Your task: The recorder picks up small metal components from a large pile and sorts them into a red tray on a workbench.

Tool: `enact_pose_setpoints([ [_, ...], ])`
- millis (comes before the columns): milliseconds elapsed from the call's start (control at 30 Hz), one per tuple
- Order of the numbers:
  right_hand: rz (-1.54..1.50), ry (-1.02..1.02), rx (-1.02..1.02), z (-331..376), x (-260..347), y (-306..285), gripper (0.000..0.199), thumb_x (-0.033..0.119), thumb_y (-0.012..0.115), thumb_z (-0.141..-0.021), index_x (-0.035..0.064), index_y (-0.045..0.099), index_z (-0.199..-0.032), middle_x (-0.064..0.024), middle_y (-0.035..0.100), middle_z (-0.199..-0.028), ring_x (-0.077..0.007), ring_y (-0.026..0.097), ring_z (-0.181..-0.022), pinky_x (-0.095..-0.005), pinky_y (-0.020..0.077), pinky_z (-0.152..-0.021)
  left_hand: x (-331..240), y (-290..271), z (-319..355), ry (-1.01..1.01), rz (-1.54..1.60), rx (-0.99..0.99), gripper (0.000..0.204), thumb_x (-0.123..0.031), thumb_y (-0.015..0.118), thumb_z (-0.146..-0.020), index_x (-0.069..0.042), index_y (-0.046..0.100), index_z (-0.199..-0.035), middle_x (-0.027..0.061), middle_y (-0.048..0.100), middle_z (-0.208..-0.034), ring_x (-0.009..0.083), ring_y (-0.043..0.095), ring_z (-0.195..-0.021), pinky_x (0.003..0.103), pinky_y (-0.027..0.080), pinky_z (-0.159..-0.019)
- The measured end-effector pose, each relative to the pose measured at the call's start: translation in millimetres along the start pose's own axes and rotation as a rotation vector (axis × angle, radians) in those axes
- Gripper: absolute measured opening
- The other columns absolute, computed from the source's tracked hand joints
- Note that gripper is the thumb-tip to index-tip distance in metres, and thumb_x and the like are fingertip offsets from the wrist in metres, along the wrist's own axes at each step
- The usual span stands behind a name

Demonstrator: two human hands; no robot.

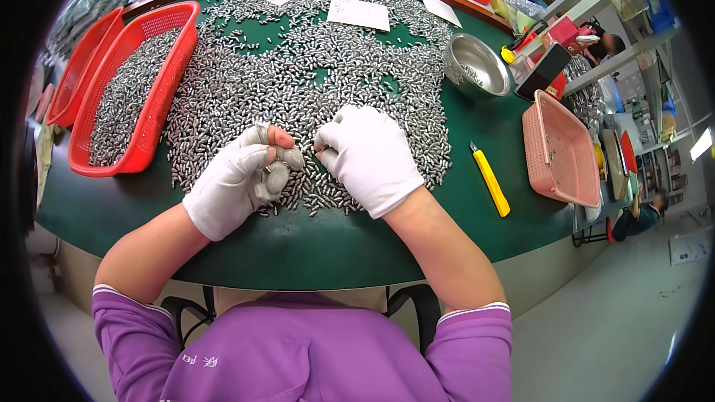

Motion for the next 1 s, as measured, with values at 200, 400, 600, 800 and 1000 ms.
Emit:
enact_pose_setpoints([
  [200, -0.069, 0.011, -0.105, -1.2, -0.1, -5.7, 0.007, 0.013, 0.066, -0.073, 0.0088, 0.062, -0.078, -0.0081, 0.057, -0.077, -0.0266, 0.055, -0.077, -0.0370, 0.0451, -0.070, 0.4, -2.0, -0.2, -0.005, -0.151, 0.005, 0.019, -0.011, 0.052, -0.088, -0.005, 0.047, -0.105, 0.0034, 0.058, -0.088, 0.0046, 0.048, -0.061, 0.018, 0.040, -0.053],
  [400, -0.613, 0.164, -0.026, -0.2, 1.7, -7.5, 0.011, 0.008, 0.069, -0.075, 0.0050, 0.065, -0.084, -0.0083, 0.056, -0.078, -0.0209, 0.057, -0.072, -0.0302, 0.0468, -0.065, 3.7, 4.3, 2.6, -0.055, -0.225, 0.001, 0.020, -0.017, 0.055, -0.090, -0.006, 0.050, -0.107, 0.0005, 0.059, -0.087, 0.0025, 0.048, -0.062, 0.015, 0.039, -0.052],
  [600, -0.804, 0.276, 0.040, 1.3, -0.2, -2.7, 0.011, 0.004, 0.069, -0.076, 0.0040, 0.063, -0.085, -0.0031, 0.055, -0.083, -0.0095, 0.053, -0.074, -0.0224, 0.0441, -0.066, 4.7, 4.8, 3.2, -0.078, -0.215, 0.010, 0.017, -0.016, 0.056, -0.090, -0.007, 0.051, -0.103, 0.0008, 0.060, -0.085, 0.0021, 0.048, -0.059, 0.015, 0.037, -0.049],
  [800, -0.875, 0.357, 0.029, 4.4, -5.9, 6.2, 0.011, 0.007, 0.069, -0.076, 0.0038, 0.066, -0.086, -0.0062, 0.059, -0.081, -0.0136, 0.059, -0.071, -0.0259, 0.0486, -0.065, 4.2, 3.9, 2.0, -0.072, -0.210, -0.009, 0.022, -0.016, 0.057, -0.089, -0.006, 0.048, -0.106, 0.0021, 0.059, -0.083, 0.0035, 0.047, -0.058, 0.015, 0.034, -0.048],
  [1000, -0.571, 0.029, -0.171, -0.6, 8.6, -20.8, 0.012, 0.004, 0.071, -0.070, 0.0063, 0.067, -0.081, -0.0084, 0.059, -0.075, -0.0226, 0.058, -0.066, -0.0309, 0.0476, -0.061, 4.0, 3.9, 1.4, -0.060, -0.228, -0.009, 0.015, -0.018, 0.054, -0.091, -0.007, 0.050, -0.100, 0.0006, 0.058, -0.082, 0.0028, 0.046, -0.058, 0.015, 0.036, -0.049],
])
Point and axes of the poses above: each hand's wrist, its own z-axis away from the middle knuckle, its own y-axis out of the palm, x = y × z, the point moved 9 cm from there along -z, towards the middle knuckle
